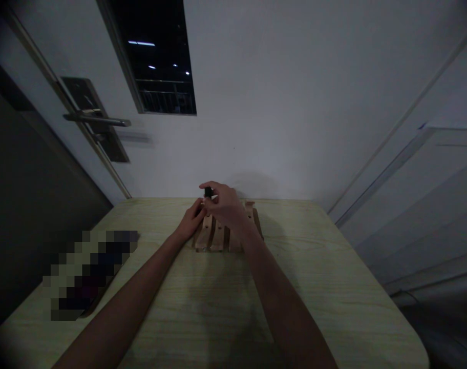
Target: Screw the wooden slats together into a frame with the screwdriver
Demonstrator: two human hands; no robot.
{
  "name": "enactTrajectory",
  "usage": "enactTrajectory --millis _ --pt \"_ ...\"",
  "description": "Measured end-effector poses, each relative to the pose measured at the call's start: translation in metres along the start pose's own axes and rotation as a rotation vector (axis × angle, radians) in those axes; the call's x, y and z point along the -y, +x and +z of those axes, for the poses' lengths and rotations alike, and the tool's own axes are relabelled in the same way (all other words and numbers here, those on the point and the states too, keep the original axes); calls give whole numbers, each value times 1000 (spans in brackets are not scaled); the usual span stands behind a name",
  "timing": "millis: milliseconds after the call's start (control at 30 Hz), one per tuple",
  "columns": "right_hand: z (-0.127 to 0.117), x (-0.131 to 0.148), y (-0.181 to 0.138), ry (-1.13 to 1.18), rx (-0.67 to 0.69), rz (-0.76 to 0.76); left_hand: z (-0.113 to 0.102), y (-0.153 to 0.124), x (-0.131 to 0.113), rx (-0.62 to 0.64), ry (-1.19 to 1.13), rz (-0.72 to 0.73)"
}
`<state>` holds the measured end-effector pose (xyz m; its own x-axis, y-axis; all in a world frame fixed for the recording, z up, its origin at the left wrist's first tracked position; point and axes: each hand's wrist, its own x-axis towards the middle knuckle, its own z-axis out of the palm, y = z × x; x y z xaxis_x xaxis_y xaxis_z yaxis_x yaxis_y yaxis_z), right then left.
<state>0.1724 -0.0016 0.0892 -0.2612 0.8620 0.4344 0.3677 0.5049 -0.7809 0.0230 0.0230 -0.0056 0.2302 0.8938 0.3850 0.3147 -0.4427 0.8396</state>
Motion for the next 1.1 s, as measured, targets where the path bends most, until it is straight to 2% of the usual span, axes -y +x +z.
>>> enactTrajectory --millis 167,533,767,967,1100 --pt "-5 1 1 9 3 12 0 0 1 -3 11 -16" --pt "2 5 7 -292 -74 -35 -1 -1 2 -9 41 -17" --pt "4 8 4 -282 -87 -83 0 -1 4 -19 61 -15" --pt "10 3 4 -150 18 -60 0 0 4 -23 49 -1" --pt "8 7 0 -161 39 -55 0 0 4 -19 25 6"
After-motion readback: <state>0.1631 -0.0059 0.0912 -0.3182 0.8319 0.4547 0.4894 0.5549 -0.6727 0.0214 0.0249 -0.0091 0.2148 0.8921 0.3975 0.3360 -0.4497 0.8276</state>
